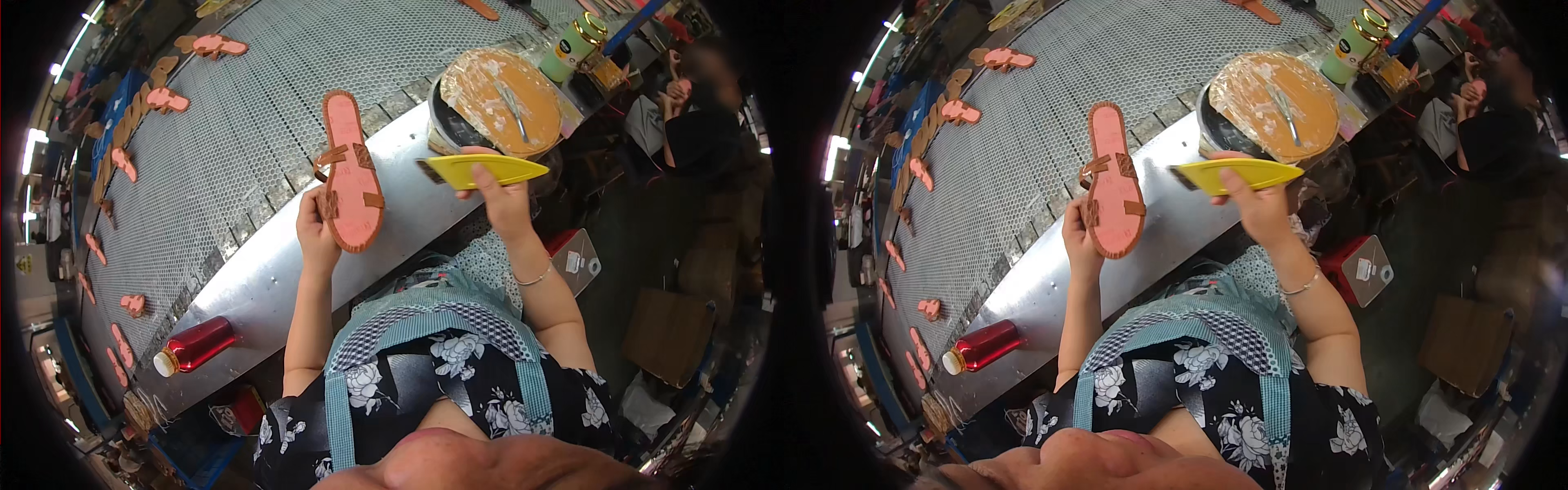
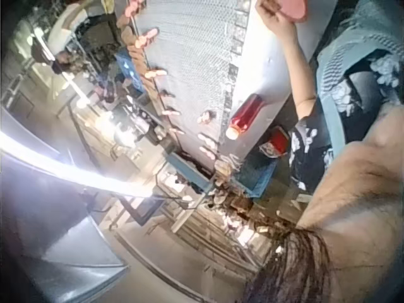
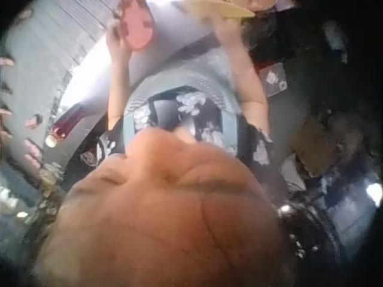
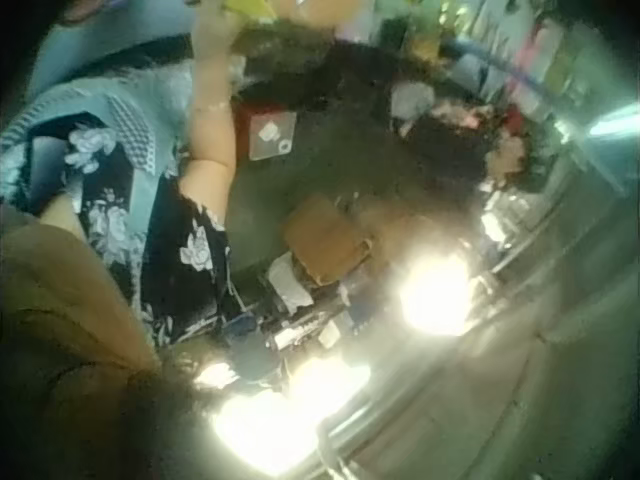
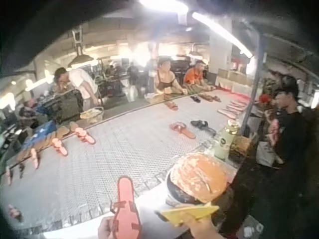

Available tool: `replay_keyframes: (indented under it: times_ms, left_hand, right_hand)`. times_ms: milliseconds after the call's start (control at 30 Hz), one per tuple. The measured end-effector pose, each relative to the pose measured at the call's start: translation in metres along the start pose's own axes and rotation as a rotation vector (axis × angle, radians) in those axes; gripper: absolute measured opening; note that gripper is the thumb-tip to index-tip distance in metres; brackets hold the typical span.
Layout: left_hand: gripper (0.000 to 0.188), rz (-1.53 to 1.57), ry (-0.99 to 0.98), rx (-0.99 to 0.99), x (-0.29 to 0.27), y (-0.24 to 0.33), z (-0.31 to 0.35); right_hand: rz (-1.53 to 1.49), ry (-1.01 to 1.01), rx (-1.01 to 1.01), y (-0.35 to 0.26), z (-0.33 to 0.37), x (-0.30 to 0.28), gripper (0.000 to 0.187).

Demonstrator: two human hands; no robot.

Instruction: The person applies adhesive to sandals by picking them up from a conveyor belt, spreading glue onto them using a yellow applicator tool dipped into a glue container, and placing the coated sandals back onto the conveyor belt.

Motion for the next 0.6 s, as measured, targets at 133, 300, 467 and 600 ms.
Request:
replay_keyframes:
  times_ms: [133,300,467,600]
  left_hand:
    - [0.023,0.071,-0.092,-0.039,0.024,0.018,0.022]
    - [0.025,0.093,-0.162,-0.020,0.039,0.034,0.029]
    - [0.027,0.097,-0.201,0.010,0.046,0.035,0.031]
    - [0.028,0.090,-0.197,0.007,0.046,0.032,0.030]
  right_hand:
    - [0.015,-0.207,-0.178,-0.016,-0.001,0.037,0.026]
    - [0.109,-0.283,-0.245,-0.021,-0.003,0.045,0.026]
    - [0.367,-0.366,-0.360,-0.022,-0.001,0.046,0.024]
    - [0.291,-0.420,-0.296,-0.025,0.009,0.056,0.023]
Point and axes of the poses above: each hand's wrist, its own z-axis away from the middle knuckle, its own x-axis out of the palm, y = z × x, the point moved 6 cm from there along -z, towards the middle knuckle, and after that the axes turned 1 degree about -x, right-handed, at the moved point
